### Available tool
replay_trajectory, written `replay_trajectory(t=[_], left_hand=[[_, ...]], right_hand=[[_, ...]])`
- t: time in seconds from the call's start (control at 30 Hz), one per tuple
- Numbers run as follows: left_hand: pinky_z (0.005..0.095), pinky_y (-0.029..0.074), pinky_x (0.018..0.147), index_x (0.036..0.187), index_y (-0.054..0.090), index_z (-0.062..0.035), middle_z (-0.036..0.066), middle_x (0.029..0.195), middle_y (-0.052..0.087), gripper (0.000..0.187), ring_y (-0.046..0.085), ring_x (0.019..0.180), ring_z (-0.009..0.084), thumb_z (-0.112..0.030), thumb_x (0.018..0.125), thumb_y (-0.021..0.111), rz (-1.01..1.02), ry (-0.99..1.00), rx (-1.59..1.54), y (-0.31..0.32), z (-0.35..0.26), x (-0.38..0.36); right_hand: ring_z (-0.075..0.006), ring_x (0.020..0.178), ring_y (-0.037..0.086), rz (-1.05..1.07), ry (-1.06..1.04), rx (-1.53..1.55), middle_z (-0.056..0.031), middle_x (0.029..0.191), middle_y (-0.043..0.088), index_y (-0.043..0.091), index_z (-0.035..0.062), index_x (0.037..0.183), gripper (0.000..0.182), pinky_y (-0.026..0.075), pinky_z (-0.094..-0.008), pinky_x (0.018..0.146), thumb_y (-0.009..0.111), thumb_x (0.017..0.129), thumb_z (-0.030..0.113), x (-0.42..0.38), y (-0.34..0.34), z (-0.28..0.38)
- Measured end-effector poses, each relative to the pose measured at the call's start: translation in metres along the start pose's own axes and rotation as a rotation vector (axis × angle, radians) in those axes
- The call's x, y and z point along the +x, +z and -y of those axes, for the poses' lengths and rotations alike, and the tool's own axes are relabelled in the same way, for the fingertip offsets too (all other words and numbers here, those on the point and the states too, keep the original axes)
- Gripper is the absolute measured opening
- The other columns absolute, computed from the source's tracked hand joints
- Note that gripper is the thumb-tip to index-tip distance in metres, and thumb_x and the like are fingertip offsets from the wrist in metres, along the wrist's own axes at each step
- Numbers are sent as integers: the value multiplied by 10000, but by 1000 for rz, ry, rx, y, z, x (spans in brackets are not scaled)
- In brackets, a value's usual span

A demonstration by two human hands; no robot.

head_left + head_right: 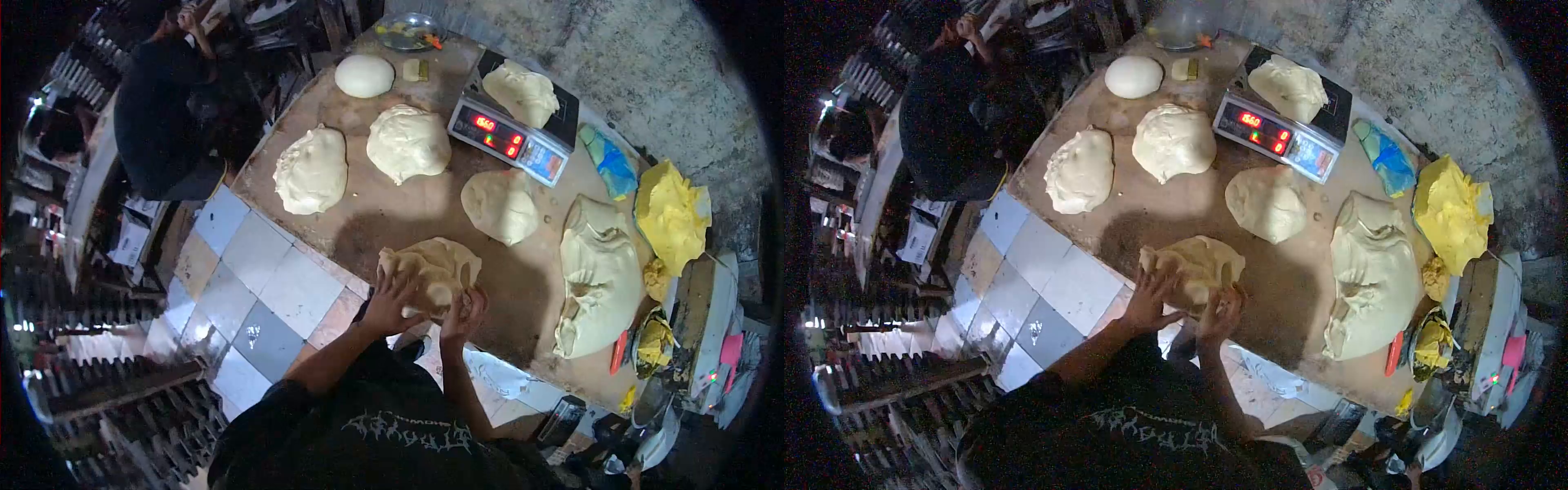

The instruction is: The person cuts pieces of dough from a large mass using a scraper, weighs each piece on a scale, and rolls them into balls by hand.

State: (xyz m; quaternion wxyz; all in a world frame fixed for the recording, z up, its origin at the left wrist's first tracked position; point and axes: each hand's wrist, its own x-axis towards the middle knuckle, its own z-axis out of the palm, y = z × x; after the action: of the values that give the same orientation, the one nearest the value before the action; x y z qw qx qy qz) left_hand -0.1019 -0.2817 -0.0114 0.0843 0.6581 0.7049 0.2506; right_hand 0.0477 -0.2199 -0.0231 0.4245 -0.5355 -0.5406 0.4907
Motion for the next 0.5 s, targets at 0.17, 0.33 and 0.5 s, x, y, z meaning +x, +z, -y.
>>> replay_trajectory(t=[0.17, 0.33, 0.5], left_hand=[[554, 101, 1034, 1311, 319, -115, 135, 1397, 231, 925, 168, 1280, 407, -625, 606, 633, 131, 174, -60, 15, 29, 91], [403, 281, 994, 1260, 375, -95, 139, 1246, 431, 792, 398, 1165, 273, -692, 740, 399, 435, 201, -499, 27, 106, 162], [356, 433, 857, 1198, 408, 19, 173, 1115, 521, 896, 530, 997, 243, -728, 773, 155, 371, -217, -1750, -26, 139, 189]], right_hand=[[-478, 1215, 243, 243, -691, -694, -267, 1348, 206, 231, 70, 1310, 891, 250, -524, 982, 677, 675, 507, 21, -16, -22], [-403, 1240, 262, 240, -922, -714, -235, 1346, 255, 339, 67, 1266, 786, 252, -548, 972, 726, 644, 353, 102, 63, -7], [-335, 996, 515, 386, -890, -530, -178, 1060, 544, 532, 53, 1071, 523, 420, -447, 814, 720, 644, 289, 146, 116, 135]])
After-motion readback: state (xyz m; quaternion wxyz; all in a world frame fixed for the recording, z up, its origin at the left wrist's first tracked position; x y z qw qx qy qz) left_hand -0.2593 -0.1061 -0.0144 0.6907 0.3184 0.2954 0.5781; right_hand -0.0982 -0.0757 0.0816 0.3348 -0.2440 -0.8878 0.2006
